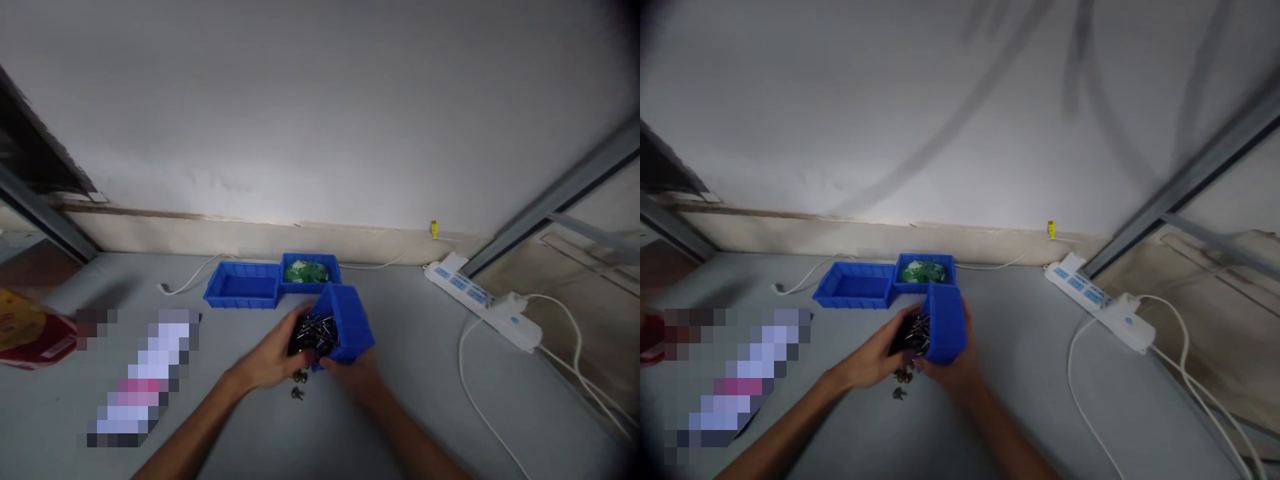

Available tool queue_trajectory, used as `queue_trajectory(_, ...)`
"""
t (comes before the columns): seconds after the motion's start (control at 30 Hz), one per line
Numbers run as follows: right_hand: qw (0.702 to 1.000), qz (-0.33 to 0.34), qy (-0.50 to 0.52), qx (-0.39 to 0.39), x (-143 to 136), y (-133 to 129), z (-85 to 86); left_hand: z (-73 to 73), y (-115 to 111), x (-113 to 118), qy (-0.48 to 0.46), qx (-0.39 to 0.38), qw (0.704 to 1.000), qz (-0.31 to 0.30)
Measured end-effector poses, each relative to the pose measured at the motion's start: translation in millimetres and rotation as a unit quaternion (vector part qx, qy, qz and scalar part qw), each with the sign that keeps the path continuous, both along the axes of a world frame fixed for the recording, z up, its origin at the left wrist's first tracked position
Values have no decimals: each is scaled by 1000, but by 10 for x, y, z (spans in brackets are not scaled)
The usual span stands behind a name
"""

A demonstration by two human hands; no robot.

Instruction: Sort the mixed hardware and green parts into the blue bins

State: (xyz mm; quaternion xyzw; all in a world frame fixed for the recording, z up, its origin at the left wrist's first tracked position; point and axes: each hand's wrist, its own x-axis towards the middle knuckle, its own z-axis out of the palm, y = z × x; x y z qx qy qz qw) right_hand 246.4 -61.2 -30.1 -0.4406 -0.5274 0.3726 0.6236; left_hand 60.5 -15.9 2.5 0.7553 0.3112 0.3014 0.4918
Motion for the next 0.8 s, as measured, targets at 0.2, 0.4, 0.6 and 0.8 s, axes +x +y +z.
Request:
queue_trajectory(0.2,1000,-1,-15,-13,53,19,-18,-72,-23,-119,105,76,990,-56)
queue_trajectory(0.4,999,-9,-30,34,79,8,-92,-91,-9,-86,125,99,986,-49)
queue_trajectory(0.6,994,-22,-90,53,103,-23,-61,-72,-41,-42,98,101,990,-24)
queue_trajectory(0.8,991,-48,-114,51,106,-33,-23,-90,-41,-26,103,118,988,-17)
